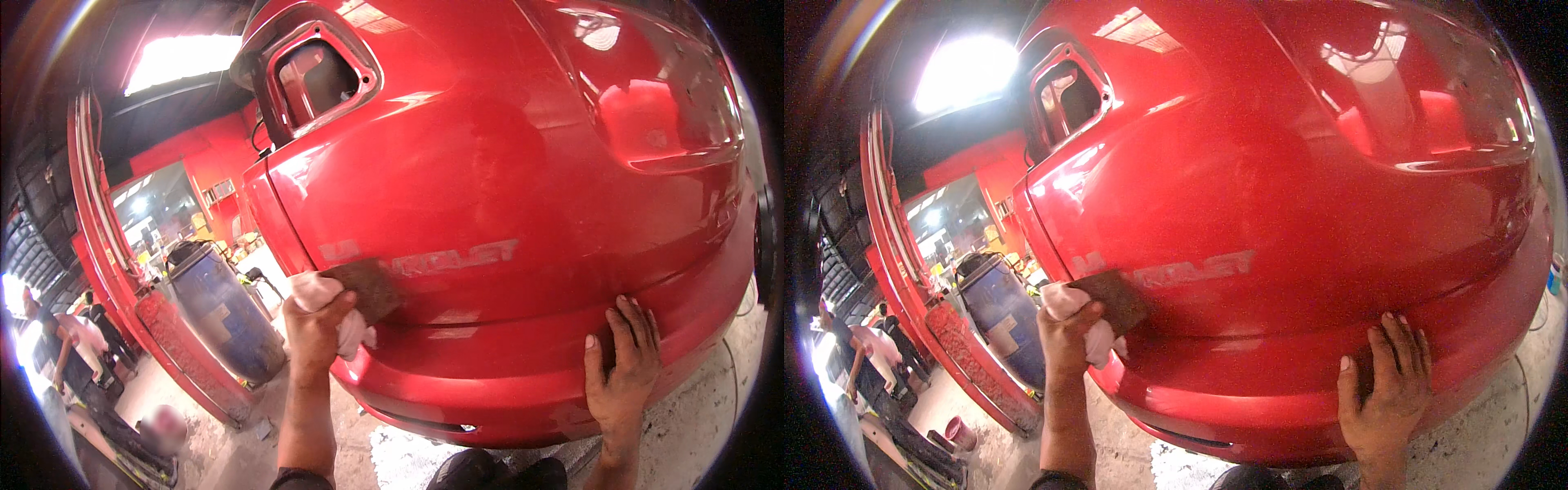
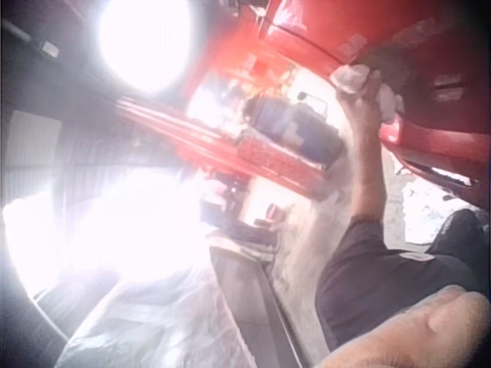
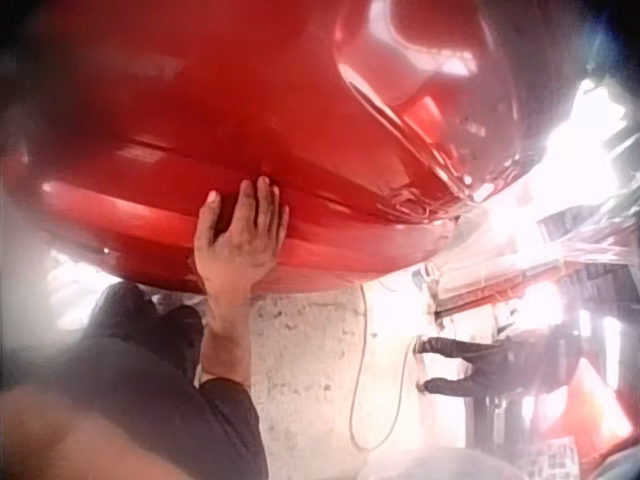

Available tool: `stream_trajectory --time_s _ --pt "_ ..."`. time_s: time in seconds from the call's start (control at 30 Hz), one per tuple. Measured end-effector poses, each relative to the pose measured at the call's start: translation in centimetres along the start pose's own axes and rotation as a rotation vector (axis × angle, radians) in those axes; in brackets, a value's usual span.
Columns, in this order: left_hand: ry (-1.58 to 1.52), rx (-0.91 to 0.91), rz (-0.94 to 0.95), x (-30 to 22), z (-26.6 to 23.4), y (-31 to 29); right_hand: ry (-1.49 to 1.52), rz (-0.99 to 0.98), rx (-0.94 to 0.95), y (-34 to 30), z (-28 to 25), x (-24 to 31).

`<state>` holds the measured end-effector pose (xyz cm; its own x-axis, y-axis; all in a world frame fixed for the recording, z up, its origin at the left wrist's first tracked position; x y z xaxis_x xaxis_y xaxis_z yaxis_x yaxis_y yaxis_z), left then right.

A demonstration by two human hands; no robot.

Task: The person sands the rear bumper and trunk of a red Chevrolet using a sanding block and a white cloth. They repeatedly rub the surface and wipe away residue, moving across different sections of the rear bodywork.

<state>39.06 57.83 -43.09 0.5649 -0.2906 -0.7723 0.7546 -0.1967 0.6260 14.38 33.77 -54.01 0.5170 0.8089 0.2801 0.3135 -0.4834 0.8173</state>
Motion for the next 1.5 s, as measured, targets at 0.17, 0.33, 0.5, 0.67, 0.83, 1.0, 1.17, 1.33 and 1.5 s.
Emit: stream_trajectory --time_s 0.17,0.33,0.5,0.67,0.83,1.0,1.17,1.33,1.5 --pt "0.141 0.006 0.047 -0.5 1.3 -0.4 -0.005 -0.01 -0.023 -0.2 0.2 0.0" --pt "0.086 0.003 0.106 0.1 1.7 -0.2 0.012 -0.041 -0.049 -0.2 0.5 0.3" --pt "-0.075 0.105 -0.034 -1.3 2.7 -0.8 0.023 -0.011 -0.042 0.0 0.1 0.1" --pt "0.162 0.088 -0.036 -0.5 5.1 -1.1 0.046 -0.003 -0.07 -0.2 0.3 -0.4" --pt "0.112 0.069 0.004 -0.3 5.8 -2.3 0.066 -0.007 -0.064 -0.2 0.4 -0.4" --pt "0.02 0.214 0.101 -2.0 2.3 -1.5 0.131 0.021 -0.039 -0.3 -0.1 -1.0" --pt "0.691 0.463 0.21 -8.2 1.0 2.6 0.045 0.002 -0.048 -0.5 0.4 -0.4" --pt "1.021 0.68 0.284 -12.3 6.5 6.6 0.041 0.008 -0.047 -0.4 0.0 -0.9" --pt "1.171 0.702 0.384 -11.5 8.0 5.7 0.074 -0.016 -0.077 -0.5 0.0 -1.0"
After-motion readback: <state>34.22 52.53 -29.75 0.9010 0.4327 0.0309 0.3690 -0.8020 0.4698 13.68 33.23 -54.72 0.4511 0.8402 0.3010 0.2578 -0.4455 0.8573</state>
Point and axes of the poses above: each hand's wrist, its own y-axis towards the middle knuckle, its own z-axis out of the palm, x = y × z, the point moved 1 cm from there along y, towards the middle knuckle, and after that the axes turned 5 degrees about -y, right-handed, at the moved point
